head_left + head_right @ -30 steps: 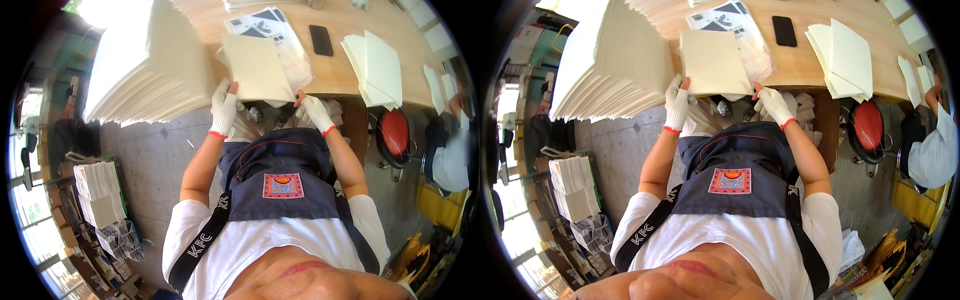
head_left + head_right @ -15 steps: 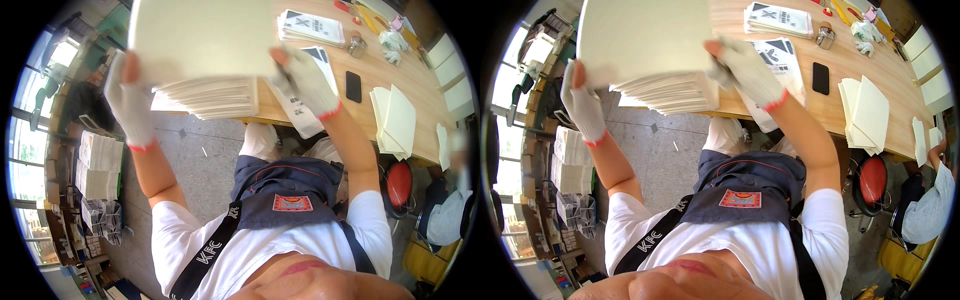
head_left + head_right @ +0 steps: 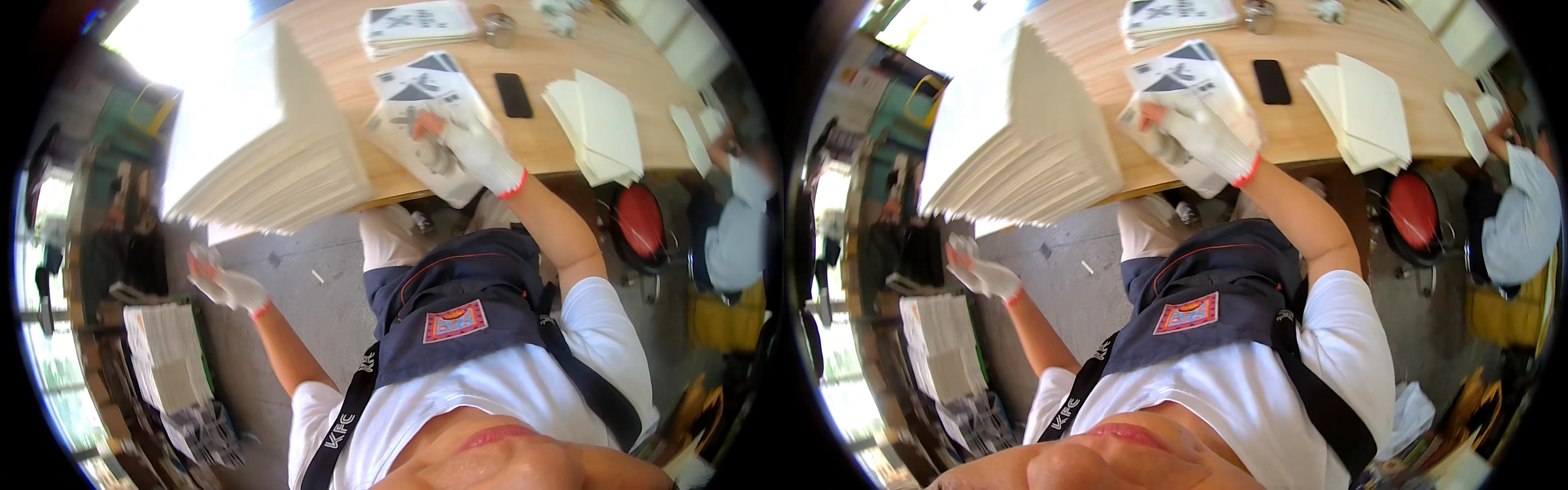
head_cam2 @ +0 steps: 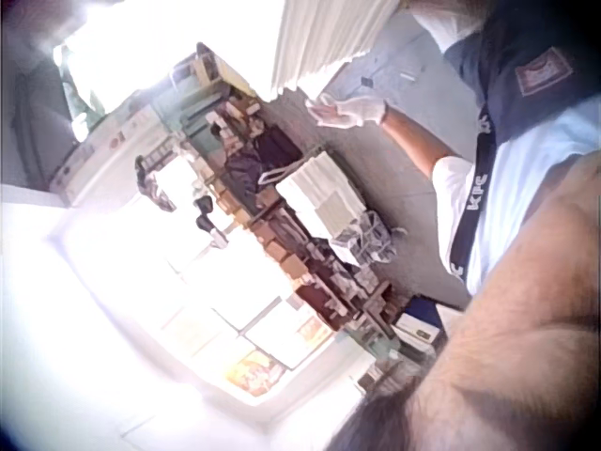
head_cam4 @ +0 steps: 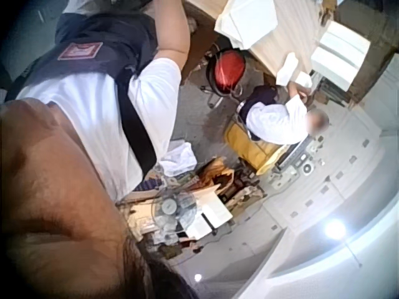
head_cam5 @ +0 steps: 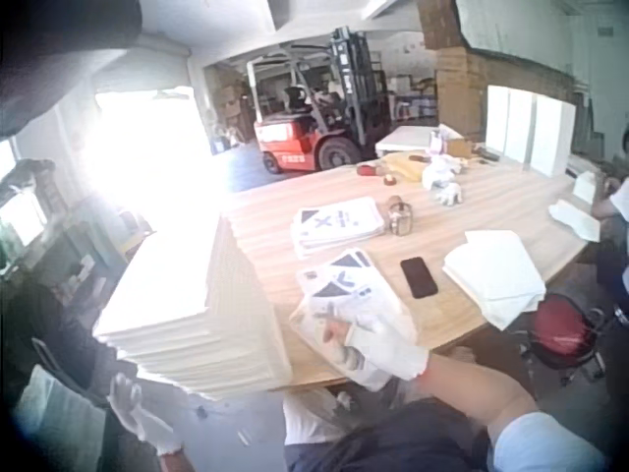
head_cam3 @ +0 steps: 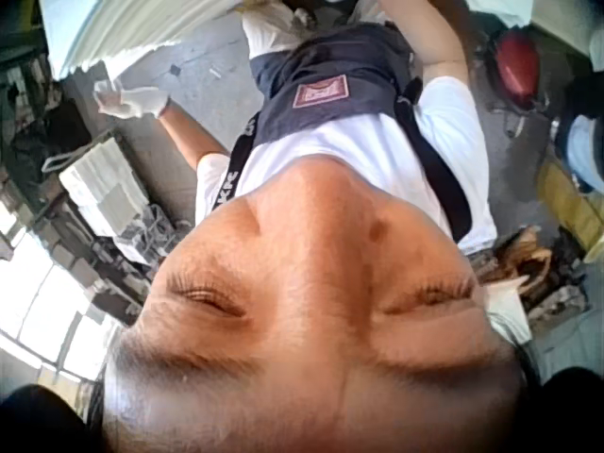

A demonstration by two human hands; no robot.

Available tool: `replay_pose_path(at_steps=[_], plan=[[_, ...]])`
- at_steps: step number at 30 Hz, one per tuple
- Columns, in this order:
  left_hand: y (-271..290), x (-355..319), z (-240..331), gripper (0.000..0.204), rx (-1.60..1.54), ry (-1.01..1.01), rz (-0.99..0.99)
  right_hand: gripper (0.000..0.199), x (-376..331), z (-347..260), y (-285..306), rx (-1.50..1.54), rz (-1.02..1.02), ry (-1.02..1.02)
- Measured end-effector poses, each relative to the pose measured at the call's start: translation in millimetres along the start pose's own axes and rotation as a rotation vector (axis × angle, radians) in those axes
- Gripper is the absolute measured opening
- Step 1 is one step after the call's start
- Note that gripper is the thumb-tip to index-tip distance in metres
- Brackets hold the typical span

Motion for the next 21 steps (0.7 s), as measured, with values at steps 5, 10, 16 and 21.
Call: replay_pose_path(at_steps=[5, 10, 16, 21], plan=[[0.0, -200.2, -7.1, 0.022, -0.006, 0.345, -0.359, 0.022, -65.3, 112.8, 205.2, 0.098, 0.714, -0.143], [-130.7, -256.6, 89.3, 0.04, -0.042, -0.328, -1.076, 0.024, -142.6, 136.4, 307.8, 0.387, 0.881, -0.265], [-221.1, -260.3, 98.5, 0.034, -0.13, -0.622, -1.186, 0.03, -121.4, 134.1, 319.8, 0.947, 0.619, -0.168], [-254.0, -248.6, 102.4, 0.008, -0.397, -0.684, -1.268, 0.025, -103.7, 136.8, 333.6, 1.006, 0.689, -0.07]])
Point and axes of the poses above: each hand's wrist, its own x-axis towards the middle knuckle, its own y-axis out of the back of the hand, z = x × y, the point moved 6 cm from there along x, towards the middle knuckle, and after that the axes turned 15 degrees about -y, right-handed, at the moved point
